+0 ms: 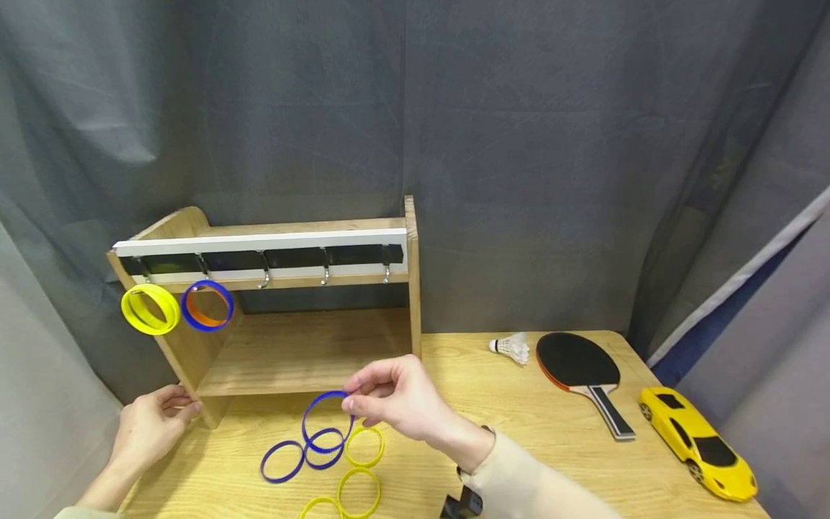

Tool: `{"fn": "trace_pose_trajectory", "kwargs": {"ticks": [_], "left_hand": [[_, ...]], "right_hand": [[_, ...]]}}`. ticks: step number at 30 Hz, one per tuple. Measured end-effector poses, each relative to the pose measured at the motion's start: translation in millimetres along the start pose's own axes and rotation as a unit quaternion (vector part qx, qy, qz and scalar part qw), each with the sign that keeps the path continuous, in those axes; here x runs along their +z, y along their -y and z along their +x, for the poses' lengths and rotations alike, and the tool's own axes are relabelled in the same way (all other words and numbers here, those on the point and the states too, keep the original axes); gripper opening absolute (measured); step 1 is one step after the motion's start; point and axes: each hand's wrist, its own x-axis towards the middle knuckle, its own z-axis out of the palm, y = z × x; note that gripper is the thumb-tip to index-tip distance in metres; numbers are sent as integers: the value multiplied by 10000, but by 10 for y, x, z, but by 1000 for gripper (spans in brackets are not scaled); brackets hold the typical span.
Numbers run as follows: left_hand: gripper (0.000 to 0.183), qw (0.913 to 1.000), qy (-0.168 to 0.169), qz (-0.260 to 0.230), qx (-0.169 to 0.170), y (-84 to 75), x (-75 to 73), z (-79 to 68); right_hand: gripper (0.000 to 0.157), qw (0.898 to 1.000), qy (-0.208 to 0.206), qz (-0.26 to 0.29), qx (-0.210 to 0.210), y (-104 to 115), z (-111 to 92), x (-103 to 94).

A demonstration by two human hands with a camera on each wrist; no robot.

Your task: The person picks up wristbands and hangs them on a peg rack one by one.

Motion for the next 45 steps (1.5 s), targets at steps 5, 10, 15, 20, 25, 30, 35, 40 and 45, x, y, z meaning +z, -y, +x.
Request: {"fn": "trace_pose_trajectory", "kwargs": {"ticks": [5,10,15,20,25,30,35,40,45], "left_hand": [[16,10000,58,-9,-24,0,-1,-1],[17,10000,88,-19,-43,3,-2,0],[17,10000,50,-6,-67,3,3,-8],[18,9999,84,-18,-88,10,-5,2],[16,10000,36,-21,-55,-1,-5,-6],[16,10000,-3,-7,-26,5,-7,-1],[15,10000,6,-1,-42,17,-1,8],[18,10000,32,-51,-14,23,5,11],[19,10000,-28,-22,3,20,13,8]], "right_hand": [[32,9983,-270,503,79,67,99,40],[35,9945,-432,947,53,151,189,87],[34,9883,-579,1413,-32,219,287,149],[20,9800,-761,1837,-83,276,393,238],[30,9721,-939,2142,-168,323,520,331],[36,9571,-1175,2636,-261,382,651,433],[37,9416,-1461,3012,-356,443,772,568],[33,9280,-1769,3256,-400,451,884,685],[25,9185,-1994,3385,-447,428,986,750]]}}
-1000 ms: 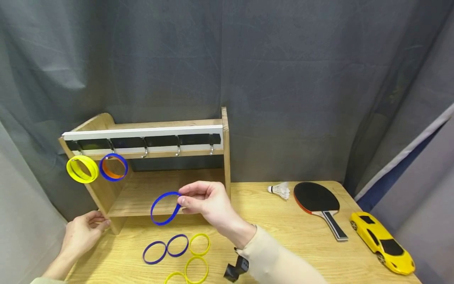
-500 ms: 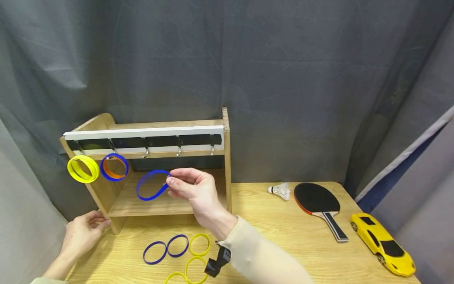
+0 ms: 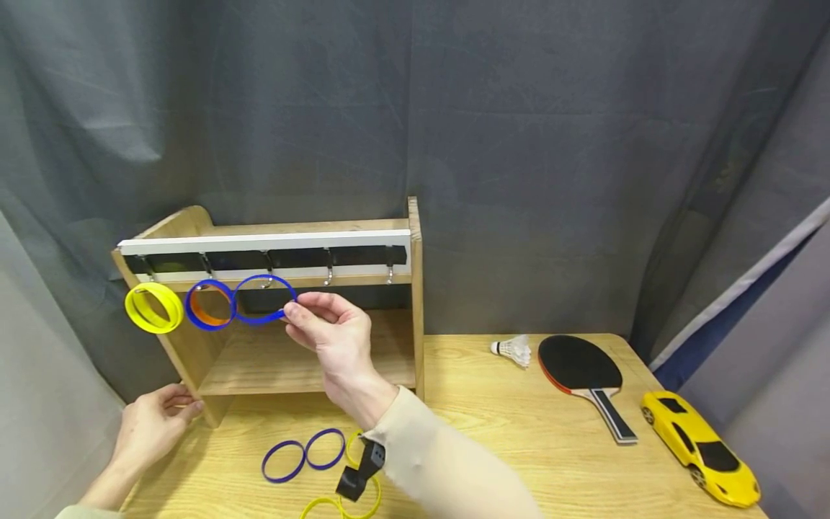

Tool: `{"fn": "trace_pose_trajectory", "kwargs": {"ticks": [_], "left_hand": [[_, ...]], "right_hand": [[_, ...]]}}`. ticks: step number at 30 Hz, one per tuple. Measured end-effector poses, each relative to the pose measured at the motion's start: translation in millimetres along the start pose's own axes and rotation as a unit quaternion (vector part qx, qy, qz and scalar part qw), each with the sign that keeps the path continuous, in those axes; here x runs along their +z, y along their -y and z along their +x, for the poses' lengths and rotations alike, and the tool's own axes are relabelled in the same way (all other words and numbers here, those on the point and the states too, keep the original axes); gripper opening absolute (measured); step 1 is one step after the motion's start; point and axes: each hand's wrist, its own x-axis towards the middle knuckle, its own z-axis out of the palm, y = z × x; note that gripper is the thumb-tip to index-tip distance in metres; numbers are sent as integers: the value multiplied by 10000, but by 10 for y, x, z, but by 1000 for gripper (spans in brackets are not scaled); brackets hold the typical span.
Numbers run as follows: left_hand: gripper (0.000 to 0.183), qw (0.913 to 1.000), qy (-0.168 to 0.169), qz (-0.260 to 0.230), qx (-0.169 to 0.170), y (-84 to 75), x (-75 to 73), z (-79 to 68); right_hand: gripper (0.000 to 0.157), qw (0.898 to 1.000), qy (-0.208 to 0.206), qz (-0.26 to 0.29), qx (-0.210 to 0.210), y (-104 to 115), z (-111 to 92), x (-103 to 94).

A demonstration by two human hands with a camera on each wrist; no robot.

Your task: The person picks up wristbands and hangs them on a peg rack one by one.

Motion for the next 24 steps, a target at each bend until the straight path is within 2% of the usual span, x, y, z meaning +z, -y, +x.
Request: {"fn": "trace_pose_trajectory", "kwargs": {"ticks": [5,12,19,24], "left_hand": [[18,10000,-37,18,-5,-4,7,0],[18,10000,-3,-12,-23,1,-3,-3],[18,10000,4,2,-29,4,-3,-3],[20,10000,20,-45,-71,-9,-7,4]], "right_hand": [[18,9999,-116,82,-32,-51,48,9],[24,9998,-196,33,-19,-107,80,-15],[11,9996,-238,-126,73,-188,86,-51],[11,9994,-236,-254,44,-236,81,-89]]}}
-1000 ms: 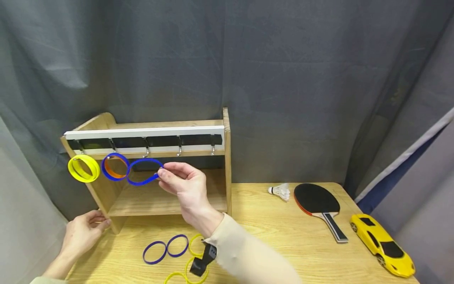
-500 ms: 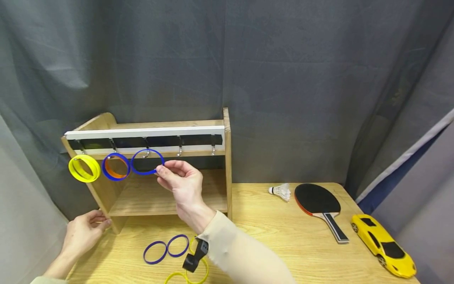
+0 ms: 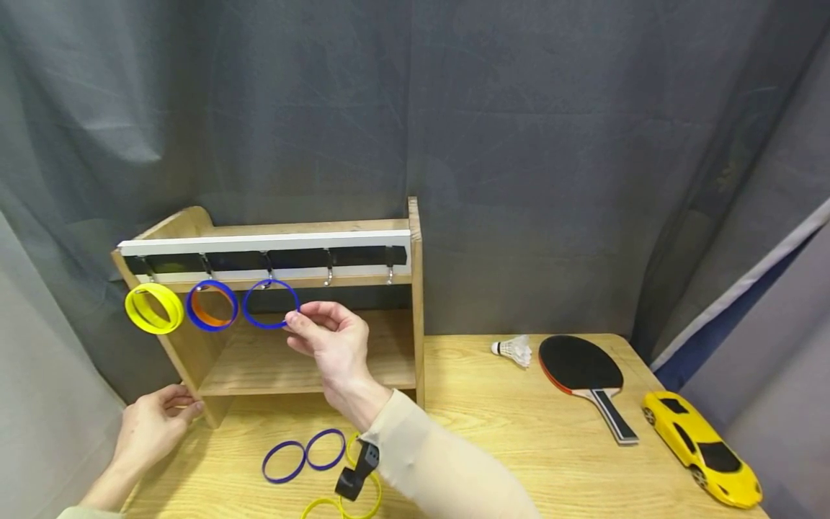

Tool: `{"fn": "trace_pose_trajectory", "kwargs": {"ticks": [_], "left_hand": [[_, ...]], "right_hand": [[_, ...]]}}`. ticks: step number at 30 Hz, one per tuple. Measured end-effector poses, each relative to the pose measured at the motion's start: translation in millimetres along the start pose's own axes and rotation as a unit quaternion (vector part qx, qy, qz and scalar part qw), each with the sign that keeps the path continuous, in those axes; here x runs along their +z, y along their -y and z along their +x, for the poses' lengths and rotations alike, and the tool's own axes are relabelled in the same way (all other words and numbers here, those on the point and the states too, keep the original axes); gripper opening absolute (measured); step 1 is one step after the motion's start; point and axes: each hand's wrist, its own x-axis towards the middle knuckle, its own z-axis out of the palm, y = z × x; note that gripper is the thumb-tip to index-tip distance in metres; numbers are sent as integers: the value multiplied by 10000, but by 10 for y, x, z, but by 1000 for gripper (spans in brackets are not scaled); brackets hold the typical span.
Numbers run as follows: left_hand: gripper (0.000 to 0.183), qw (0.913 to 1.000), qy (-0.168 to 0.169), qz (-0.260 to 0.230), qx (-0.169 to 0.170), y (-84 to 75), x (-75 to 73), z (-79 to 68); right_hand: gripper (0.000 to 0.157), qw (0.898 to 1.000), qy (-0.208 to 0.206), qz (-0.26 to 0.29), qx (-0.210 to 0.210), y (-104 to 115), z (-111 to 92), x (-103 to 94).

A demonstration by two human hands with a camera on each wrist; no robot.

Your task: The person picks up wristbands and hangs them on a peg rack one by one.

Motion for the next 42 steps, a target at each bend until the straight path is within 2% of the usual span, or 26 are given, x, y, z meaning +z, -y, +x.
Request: {"fn": "trace_pose_trajectory", "kwargs": {"ticks": [10,23,27,30,33,35,37,42], "left_hand": [[18,9999,98,30,-36,2,6,-6],[13,10000,19,44,43,23,21,-16],[12,9999,-26,93,30,30,27,-14],[11,9999,-36,99,44,26,32,-19],[10,9999,-49,93,81,17,30,-15],[10,9999,-65,107,97,12,24,-8],[11,9999,-52,114,98,6,14,0],[13,9999,-2,127,98,-3,-13,9]], "right_hand": [[13,9996,80,-208,-181,-56,-8,-50],[14,9983,167,-401,-392,-53,0,-44],[18,9970,223,-656,-347,-27,-61,-108],[22,9921,457,-1149,-208,-3,-181,-276],[31,9782,816,-1910,11,-10,-314,-550],[34,9626,1067,-2485,141,-48,-392,-777],[33,9439,1321,-3009,319,-106,-470,-1029],[21,8883,1821,-4142,791,-238,-686,-1577]]}}
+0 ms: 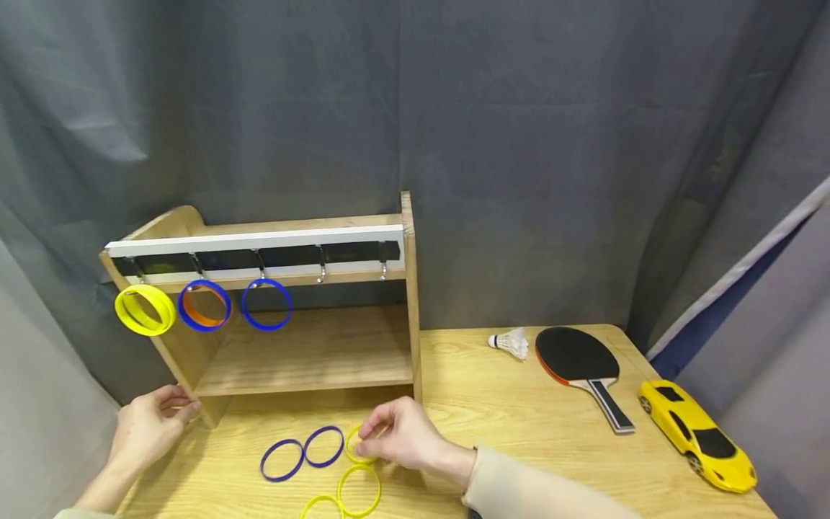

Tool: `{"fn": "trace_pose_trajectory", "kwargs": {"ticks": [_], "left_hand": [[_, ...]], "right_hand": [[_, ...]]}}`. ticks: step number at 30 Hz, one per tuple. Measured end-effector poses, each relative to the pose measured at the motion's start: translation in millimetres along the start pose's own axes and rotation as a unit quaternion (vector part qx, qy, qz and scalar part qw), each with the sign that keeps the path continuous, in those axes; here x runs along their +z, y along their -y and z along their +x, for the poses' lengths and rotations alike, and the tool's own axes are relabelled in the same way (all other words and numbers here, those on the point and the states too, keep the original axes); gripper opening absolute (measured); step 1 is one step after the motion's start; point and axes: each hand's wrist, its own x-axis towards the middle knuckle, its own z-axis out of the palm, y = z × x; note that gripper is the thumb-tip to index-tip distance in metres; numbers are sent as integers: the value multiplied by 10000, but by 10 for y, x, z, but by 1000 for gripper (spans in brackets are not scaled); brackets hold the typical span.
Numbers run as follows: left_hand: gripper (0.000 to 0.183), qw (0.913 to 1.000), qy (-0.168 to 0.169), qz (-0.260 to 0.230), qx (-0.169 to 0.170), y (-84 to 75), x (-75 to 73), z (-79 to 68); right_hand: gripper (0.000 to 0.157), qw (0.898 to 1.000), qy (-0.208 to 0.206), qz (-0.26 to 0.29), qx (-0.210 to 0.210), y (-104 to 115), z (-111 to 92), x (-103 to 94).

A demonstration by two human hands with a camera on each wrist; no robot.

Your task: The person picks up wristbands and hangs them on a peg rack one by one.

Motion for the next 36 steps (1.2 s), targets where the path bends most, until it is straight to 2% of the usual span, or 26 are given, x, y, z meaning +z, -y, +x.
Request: {"fn": "trace_pose_trajectory", "kwargs": {"ticks": [3,7,16,21,36], "left_hand": [[12,10000,-30,15,-8,0,-12,0],[13,10000,-45,16,-29,-1,-17,-3],[11,10000,-16,-16,-42,-9,-13,-19],[12,10000,-21,4,-85,-12,-10,-22],[14,10000,-18,12,-19,-13,-13,-12]], "right_hand": [[16,9986,185,-437,245,-169,-113,-42],[16,9959,230,-800,365,-286,-159,-38],[23,9862,387,-1594,217,-262,-132,21],[23,9845,501,-1651,315,-239,-123,44],[18,9865,379,-1573,238,-201,-165,12]]}}
